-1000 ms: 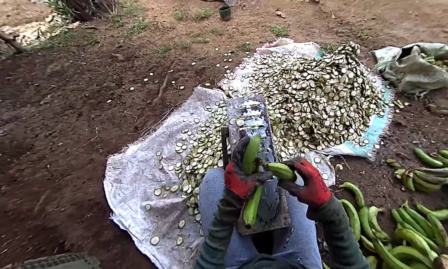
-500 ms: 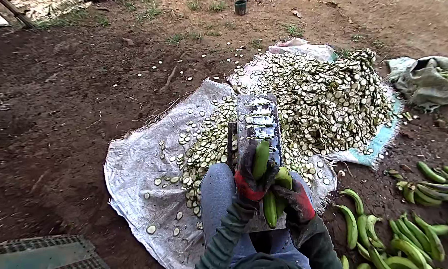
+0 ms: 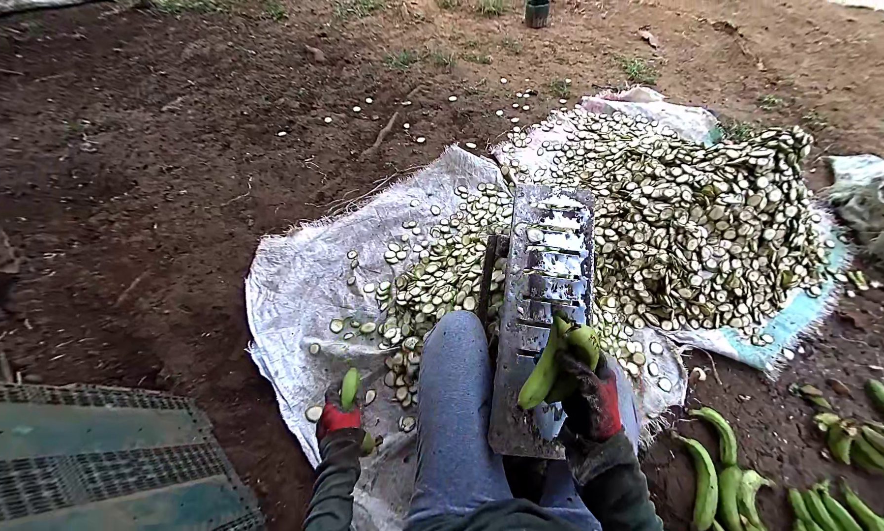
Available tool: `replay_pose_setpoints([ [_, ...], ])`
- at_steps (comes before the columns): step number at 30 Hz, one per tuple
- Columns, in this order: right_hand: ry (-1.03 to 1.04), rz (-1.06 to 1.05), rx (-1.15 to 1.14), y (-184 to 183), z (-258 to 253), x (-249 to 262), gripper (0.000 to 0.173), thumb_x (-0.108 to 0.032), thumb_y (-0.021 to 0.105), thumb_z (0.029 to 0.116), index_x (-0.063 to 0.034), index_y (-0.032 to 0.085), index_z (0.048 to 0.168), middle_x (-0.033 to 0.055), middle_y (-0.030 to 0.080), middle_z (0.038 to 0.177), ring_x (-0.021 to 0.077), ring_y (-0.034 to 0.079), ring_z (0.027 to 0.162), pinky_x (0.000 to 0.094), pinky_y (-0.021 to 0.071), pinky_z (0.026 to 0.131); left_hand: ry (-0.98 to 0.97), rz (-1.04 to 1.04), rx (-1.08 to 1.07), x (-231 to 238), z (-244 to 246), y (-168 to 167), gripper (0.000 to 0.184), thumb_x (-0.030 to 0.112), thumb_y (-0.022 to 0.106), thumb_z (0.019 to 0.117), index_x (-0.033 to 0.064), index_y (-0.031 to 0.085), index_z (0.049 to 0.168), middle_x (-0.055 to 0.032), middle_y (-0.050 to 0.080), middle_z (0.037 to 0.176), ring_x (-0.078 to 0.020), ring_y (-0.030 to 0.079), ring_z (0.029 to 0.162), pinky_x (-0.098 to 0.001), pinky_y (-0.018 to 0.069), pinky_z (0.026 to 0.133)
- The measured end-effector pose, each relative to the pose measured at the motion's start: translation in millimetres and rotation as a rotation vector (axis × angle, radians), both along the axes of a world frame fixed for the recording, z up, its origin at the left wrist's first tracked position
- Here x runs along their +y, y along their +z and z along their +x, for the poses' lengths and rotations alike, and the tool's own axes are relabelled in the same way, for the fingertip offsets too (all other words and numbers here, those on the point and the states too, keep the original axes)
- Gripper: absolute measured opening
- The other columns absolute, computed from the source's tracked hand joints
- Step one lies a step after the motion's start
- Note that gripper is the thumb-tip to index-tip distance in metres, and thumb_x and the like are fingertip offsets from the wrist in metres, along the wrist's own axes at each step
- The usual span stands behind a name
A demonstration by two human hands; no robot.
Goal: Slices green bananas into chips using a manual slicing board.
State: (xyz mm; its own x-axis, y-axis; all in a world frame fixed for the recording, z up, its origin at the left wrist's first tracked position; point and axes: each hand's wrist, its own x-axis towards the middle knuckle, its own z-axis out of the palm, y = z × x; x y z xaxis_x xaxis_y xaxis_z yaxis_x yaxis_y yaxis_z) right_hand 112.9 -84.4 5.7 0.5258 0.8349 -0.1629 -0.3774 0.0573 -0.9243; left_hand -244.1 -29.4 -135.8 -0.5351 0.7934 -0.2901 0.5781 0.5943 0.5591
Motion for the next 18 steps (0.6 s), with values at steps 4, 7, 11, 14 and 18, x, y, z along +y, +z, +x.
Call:
replay_pose_setpoints([
  [4,-0.026,0.008,-0.101,3,-24,-6,0.045,-0.002,0.074,0.0817,0.0063,0.06,0.124,0.0134,0.075,0.101,0.0191,0.074,0.088,0.0355,0.0643,0.081,-0.299,0.387,-0.375,-10,60,68,0.057,0.016,0.057,0.0994,-0.0049,0.042,0.15,-0.0272,0.046,0.151,-0.034,0.049,0.138,-0.0435,0.0414,0.113],
  [7,-0.02,0.072,-0.085,9,-42,-1,0.044,-0.001,0.075,0.0816,0.0061,0.062,0.123,0.0129,0.075,0.102,0.0182,0.074,0.09,0.035,0.0642,0.082,-0.746,0.329,-1.075,-6,134,125,0.069,0.035,0.056,0.0985,0.0013,0.033,0.154,-0.015,0.047,0.151,-0.0178,0.057,0.126,-0.0355,0.0528,0.099],
  [11,0.099,0.038,0.08,11,-52,-12,0.035,-0.013,0.065,0.0934,0.0046,0.06,0.123,0.0122,0.074,0.097,0.0178,0.073,0.085,0.036,0.0638,0.079,-1.098,0.238,-1.008,-6,178,159,0.066,0.015,0.06,0.0986,0.0015,0.032,0.157,-0.012,0.047,0.155,-0.0088,0.051,0.136,-0.0285,0.0413,0.115],
  [14,0.233,-0.008,0.125,-7,-41,-30,0.039,-0.026,0.058,0.1,0.0054,0.058,0.123,0.0131,0.073,0.094,0.0181,0.073,0.084,0.0369,0.0624,0.08,-1.137,0.119,-0.995,-8,184,153,0.077,0.015,0.072,0.0897,0.003,0.034,0.156,-0.0106,0.055,0.147,-0.0075,0.056,0.128,-0.0277,0.045,0.111],
  [18,0.252,-0.069,-0.282,5,-12,-29,0.092,-0.017,0.081,0.0789,-0.0016,0.033,0.156,0.0105,0.057,0.145,0.0117,0.063,0.12,0.0275,0.0556,0.099,-1.118,0.066,-1.148,-24,197,138,0.091,0.01,0.083,0.0746,-0.0028,0.035,0.151,-0.0113,0.061,0.133,-0.0079,0.062,0.116,-0.0275,0.0516,0.103],
])
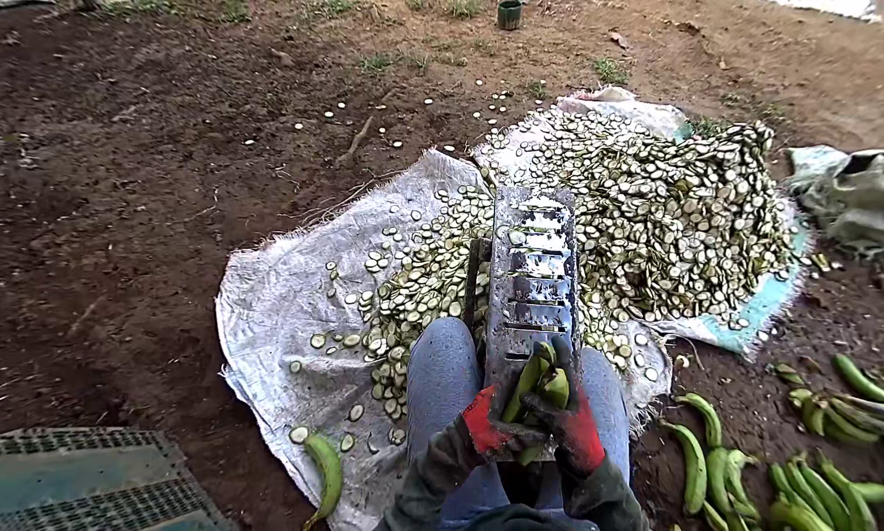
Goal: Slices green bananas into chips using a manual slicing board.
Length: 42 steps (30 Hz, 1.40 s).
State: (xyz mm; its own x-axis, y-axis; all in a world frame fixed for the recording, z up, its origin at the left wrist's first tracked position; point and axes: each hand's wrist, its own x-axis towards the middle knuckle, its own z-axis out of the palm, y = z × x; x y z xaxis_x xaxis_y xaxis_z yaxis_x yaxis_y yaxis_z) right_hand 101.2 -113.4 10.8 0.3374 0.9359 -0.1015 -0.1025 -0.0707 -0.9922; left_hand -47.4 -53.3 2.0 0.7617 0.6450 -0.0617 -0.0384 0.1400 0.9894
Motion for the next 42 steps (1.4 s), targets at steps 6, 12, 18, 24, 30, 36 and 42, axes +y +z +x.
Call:
replay_pose_setpoints([
  [6,-0.168,0.348,-0.329,-14,27,19,0.038,-0.001,0.072,0.0803,0.0062,0.064,0.117,0.0131,0.072,0.111,0.0188,0.072,0.097,0.034,0.0622,0.088,0.08,0.152,0.236,7,24,0,0.083,0.019,0.086,0.0763,-0.0037,0.046,0.145,-0.017,0.063,0.132,-0.0153,0.065,0.112,-0.0309,0.0526,0.101],
  [12,-0.363,0.255,-0.88,-53,45,3,0.028,-0.015,0.072,0.0826,0.0005,0.076,0.105,0.0166,0.073,0.11,0.0165,0.07,0.107,0.0257,0.0559,0.095,0.875,0.469,0.278,61,-73,-45,0.056,0.015,0.057,0.0946,-0.0105,0.046,0.143,-0.0264,0.058,0.137,-0.0221,0.066,0.114,-0.0342,0.0548,0.097],
  [18,-0.442,0.383,-1.097,-20,113,236,0.029,-0.008,0.069,0.0849,0.0039,0.072,0.111,0.0309,0.067,0.114,0.0452,0.068,0.102,0.0558,0.0567,0.084,1.14,0.26,0.332,51,-135,-102,0.047,0.006,0.054,0.099,-0.013,0.045,0.141,-0.0286,0.058,0.134,-0.0157,0.067,0.108,-0.0266,0.055,0.091],
  [24,-0.325,0.4,-1.07,-20,104,211,0.033,-0.008,0.07,0.0871,-0.0025,0.071,0.12,0.0247,0.065,0.124,0.0378,0.066,0.113,0.0524,0.0565,0.092,1.234,0.012,0.361,13,-160,-176,0.041,0.004,0.05,0.1015,-0.0125,0.047,0.139,-0.0258,0.06,0.13,-0.0144,0.067,0.1,-0.0288,0.0566,0.085],
  [30,-0.278,0.457,-1.052,-60,63,42,0.019,-0.021,0.067,0.0935,-0.017,0.071,0.112,0.0089,0.069,0.116,0.0127,0.063,0.117,0.0258,0.0519,0.102,1.236,-0.137,0.536,-19,-169,-228,0.045,0.012,0.047,0.1013,-0.0075,0.048,0.142,-0.0258,0.062,0.127,-0.0208,0.068,0.093,-0.037,0.0562,0.08],
  [36,-0.23,0.544,-1.304,-29,116,264,0.025,-0.01,0.07,0.0862,-0.0048,0.076,0.109,0.0253,0.07,0.114,0.0438,0.068,0.107,0.0556,0.0565,0.088,1.255,-0.115,0.499,-13,-143,-223,0.042,0.011,0.047,0.1007,-0.0081,0.052,0.138,-0.0251,0.063,0.125,-0.0188,0.069,0.093,-0.0335,0.0573,0.08],
  [42,-0.088,0.51,-1.315,-29,101,210,0.025,-0.015,0.069,0.0906,-0.0098,0.075,0.114,0.022,0.068,0.12,0.0395,0.066,0.112,0.0553,0.0566,0.091,1.271,-0.099,0.442,-16,-136,-221,0.041,0.009,0.048,0.0994,-0.0098,0.054,0.135,-0.0248,0.064,0.124,-0.0176,0.068,0.093,-0.0331,0.0574,0.082],
])
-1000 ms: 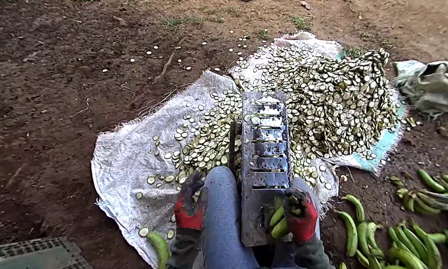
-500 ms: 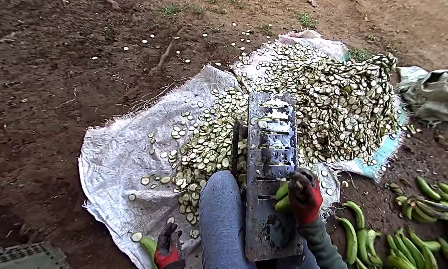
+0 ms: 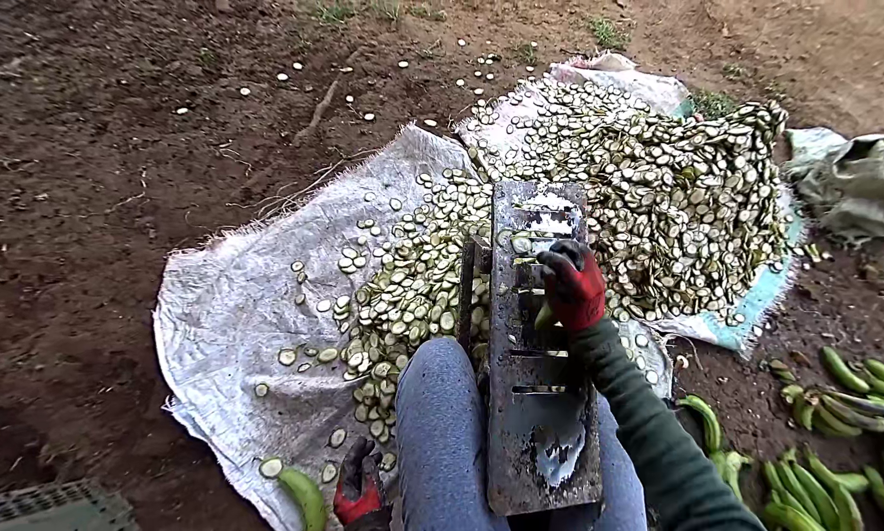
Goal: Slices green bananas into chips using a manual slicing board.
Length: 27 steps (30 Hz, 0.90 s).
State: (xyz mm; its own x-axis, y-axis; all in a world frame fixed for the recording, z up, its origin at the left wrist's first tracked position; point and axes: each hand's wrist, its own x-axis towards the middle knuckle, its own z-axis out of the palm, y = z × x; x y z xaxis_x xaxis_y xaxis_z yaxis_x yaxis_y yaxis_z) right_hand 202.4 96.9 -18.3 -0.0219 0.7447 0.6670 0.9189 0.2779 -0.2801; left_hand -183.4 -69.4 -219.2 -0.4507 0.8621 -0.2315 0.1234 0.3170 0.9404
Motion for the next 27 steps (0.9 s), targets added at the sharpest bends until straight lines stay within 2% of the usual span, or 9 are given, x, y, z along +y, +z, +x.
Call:
replay_pose_setpoints([
  [3,0.086,0.009,0.143,-39,-31,-139,0.021,-0.028,0.066,0.0948,-0.0204,0.07,0.114,0.0125,0.069,0.118,0.0269,0.064,0.119,0.044,0.054,0.101,-0.012,-0.066,0.016,-4,-5,-8,0.04,0.009,0.048,0.1002,-0.0078,0.054,0.136,-0.0249,0.064,0.124,-0.021,0.069,0.092,-0.0362,0.057,0.08],
  [5,0.129,0.015,0.191,-50,-40,-175,0.024,-0.031,0.064,0.0968,-0.0265,0.063,0.121,0.0049,0.065,0.124,0.019,0.058,0.129,0.0375,0.0482,0.11,-0.016,-0.09,0.022,-3,-6,-12,0.04,0.01,0.047,0.1008,-0.0078,0.053,0.137,-0.0248,0.063,0.124,-0.0214,0.068,0.092,-0.0366,0.0568,0.08],
  [7,0.124,0.041,0.131,-45,-30,-138,0.024,-0.031,0.062,0.0983,-0.0245,0.063,0.121,0.0076,0.066,0.122,0.0206,0.061,0.123,0.0373,0.0514,0.105,-0.003,-0.101,0.023,-3,-6,-17,0.04,0.009,0.047,0.1011,-0.0083,0.053,0.137,-0.0259,0.064,0.124,-0.0234,0.068,0.093,-0.0387,0.057,0.081],
  [10,0.067,0.099,-0.017,-28,0,-15,0.02,-0.018,0.07,0.0896,-0.0073,0.074,0.107,0.023,0.071,0.109,0.0398,0.069,0.104,0.0539,0.0566,0.089,0.034,-0.11,0.01,-4,-5,-16,0.039,0.007,0.048,0.1006,-0.0079,0.054,0.136,-0.0249,0.064,0.123,-0.0223,0.068,0.091,-0.0371,0.0569,0.079],
  [13,-0.079,-0.017,-0.07,6,16,90,0.025,-0.013,0.069,0.0908,-0.0026,0.074,0.113,0.0283,0.068,0.118,0.0479,0.065,0.111,0.0597,0.0518,0.096,0.067,-0.079,-0.019,-4,1,-11,0.039,0.008,0.048,0.1006,-0.0075,0.054,0.136,-0.0235,0.064,0.122,-0.02,0.068,0.09,-0.0348,0.0568,0.079],
  [15,-0.153,-0.123,-0.064,14,8,98,0.034,-0.016,0.073,0.0877,-0.0017,0.071,0.119,0.0306,0.064,0.125,0.0493,0.061,0.119,0.0604,0.0486,0.101,0.07,-0.055,-0.006,-10,-4,-13,0.039,0.009,0.049,0.0999,-0.0076,0.056,0.135,-0.0239,0.066,0.121,-0.021,0.069,0.09,-0.0354,0.0574,0.078],
  [18,-0.113,-0.071,-0.049,2,-1,16,0.046,-0.027,0.083,0.0767,-0.001,0.071,0.113,0.0262,0.065,0.127,0.0461,0.058,0.125,0.0612,0.0465,0.105,0.049,-0.058,-0.011,-11,-6,-19,0.038,0.009,0.048,0.1003,-0.0075,0.056,0.134,-0.023,0.067,0.12,-0.0198,0.069,0.089,-0.0348,0.0575,0.078],
  [23,-0.058,-0.013,0.134,-29,-52,-177,0.023,-0.033,0.07,0.0925,-0.0123,0.066,0.103,0.009,0.073,0.102,0.0222,0.069,0.111,0.0375,0.0554,0.1,0.029,-0.118,-0.002,-13,-14,-26,0.037,0.007,0.047,0.1007,-0.0071,0.056,0.134,-0.0226,0.066,0.119,-0.0197,0.068,0.088,-0.0358,0.0573,0.079],
  [27,-0.053,0.015,0.017,-35,-48,-139,0.025,-0.033,0.068,0.0884,-0.0096,0.071,0.099,0.0139,0.074,0.099,0.0289,0.07,0.104,0.0424,0.0551,0.096,0.042,-0.146,-0.004,-3,-9,-26,0.038,0.008,0.046,0.101,-0.0063,0.056,0.134,-0.0225,0.066,0.12,-0.0202,0.068,0.09,-0.0361,0.0567,0.079],
])
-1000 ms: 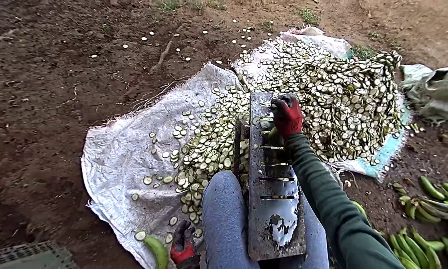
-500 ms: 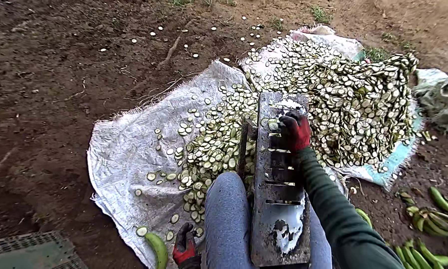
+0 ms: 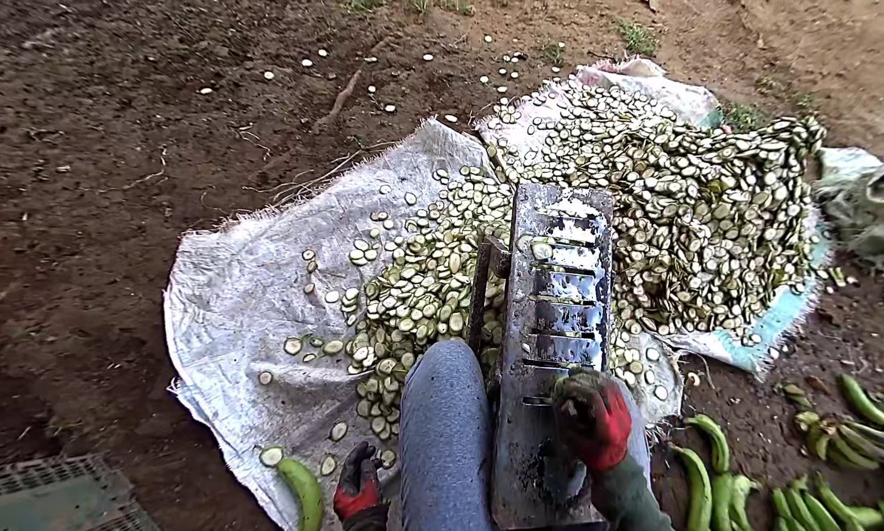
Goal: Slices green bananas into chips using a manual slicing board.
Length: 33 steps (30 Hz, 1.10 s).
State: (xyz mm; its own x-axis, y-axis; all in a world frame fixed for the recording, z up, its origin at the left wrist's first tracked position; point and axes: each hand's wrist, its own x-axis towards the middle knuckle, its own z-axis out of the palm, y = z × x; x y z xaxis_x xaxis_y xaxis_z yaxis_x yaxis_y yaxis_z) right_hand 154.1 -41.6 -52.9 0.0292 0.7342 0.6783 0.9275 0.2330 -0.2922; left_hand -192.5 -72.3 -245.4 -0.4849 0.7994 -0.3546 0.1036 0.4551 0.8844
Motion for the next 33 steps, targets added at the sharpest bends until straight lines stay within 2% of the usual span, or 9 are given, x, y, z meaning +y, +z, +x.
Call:
replay_pose_setpoints([
  [4,-0.134,0.041,0.074,27,39,176,0.026,-0.016,0.072,0.0845,0.0064,0.071,0.098,0.0281,0.069,0.1,0.0447,0.069,0.096,0.0565,0.056,0.085,0.008,0.009,0.0,5,9,12,0.036,0.006,0.048,0.1017,-0.006,0.056,0.135,-0.0231,0.065,0.122,-0.0208,0.068,0.089,-0.0369,0.0565,0.08],
  [7,-0.219,-0.089,0.135,49,41,219,0.035,-0.017,0.07,0.0897,0.0082,0.067,0.113,0.0306,0.066,0.115,0.046,0.066,0.108,0.0573,0.0531,0.094,-0.013,0.039,0.011,3,9,21,0.038,0.007,0.047,0.1018,-0.0059,0.056,0.136,-0.0232,0.065,0.123,-0.0208,0.068,0.09,-0.0365,0.0568,0.079],
  [10,-0.158,-0.018,0.102,20,26,130,0.033,-0.016,0.072,0.0847,0.0055,0.069,0.109,0.0265,0.068,0.113,0.0423,0.067,0.108,0.0553,0.0553,0.093,-0.043,0.016,0.015,-2,8,20,0.038,0.007,0.046,0.1028,-0.0069,0.054,0.137,-0.0248,0.065,0.123,-0.0236,0.068,0.091,-0.039,0.0563,0.08],
  [14,-0.166,0.002,0.201,-17,-22,-50,0.022,-0.028,0.069,0.0876,-0.0072,0.067,0.094,0.0134,0.072,0.1,0.0221,0.069,0.106,0.0344,0.0551,0.097,-0.084,-0.034,0.01,-10,3,8,0.038,0.007,0.046,0.1027,-0.0079,0.054,0.137,-0.0262,0.064,0.123,-0.0255,0.068,0.094,-0.0414,0.0561,0.082],
  [16,-0.116,-0.007,0.243,-26,-28,-65,0.018,-0.029,0.068,0.0902,-0.0142,0.061,0.096,0.0061,0.07,0.102,0.0154,0.066,0.113,0.0306,0.0518,0.103,-0.085,-0.052,0.001,-9,5,7,0.039,0.007,0.045,0.1026,-0.0076,0.053,0.137,-0.0259,0.063,0.124,-0.0244,0.067,0.094,-0.0408,0.0551,0.083],
  [21,-0.175,-0.068,0.129,8,16,119,0.031,-0.018,0.074,0.0785,0.0076,0.071,0.096,0.028,0.07,0.103,0.0472,0.066,0.103,0.0605,0.0505,0.095,-0.052,-0.026,0.024,-3,5,10,0.038,0.01,0.046,0.1025,-0.0051,0.056,0.136,-0.0221,0.066,0.121,-0.0197,0.067,0.09,-0.0365,0.0558,0.079],
  [25,-0.272,-0.218,0.164,40,38,204,0.041,-0.024,0.075,0.0838,0.0064,0.068,0.11,0.0308,0.064,0.12,0.0483,0.06,0.118,0.0607,0.0458,0.103,-0.007,0.014,0.001,-4,6,24,0.038,0.008,0.046,0.103,-0.0071,0.054,0.136,-0.0243,0.063,0.123,-0.0209,0.067,0.091,-0.036,0.0564,0.078],
  [29,-0.143,-0.152,0.296,16,15,90,0.037,-0.034,0.082,0.0774,-0.0009,0.072,0.09,0.0244,0.068,0.107,0.042,0.065,0.106,0.0596,0.0517,0.096,-0.044,-0.017,-0.006,-14,-3,19,0.039,0.008,0.045,0.1036,-0.0069,0.051,0.139,-0.0259,0.06,0.128,-0.0235,0.066,0.096,-0.0385,0.056,0.082],
  [33,-0.135,-0.097,0.234,-27,-27,-50,0.031,-0.039,0.063,0.0941,-0.0181,0.072,0.115,0.008,0.07,0.103,0.0212,0.064,0.106,0.0395,0.0488,0.102,-0.05,-0.06,0.006,-13,-4,14,0.039,0.008,0.045,0.1035,-0.0078,0.051,0.139,-0.027,0.061,0.125,-0.0239,0.066,0.092,-0.0389,0.0556,0.081],
])
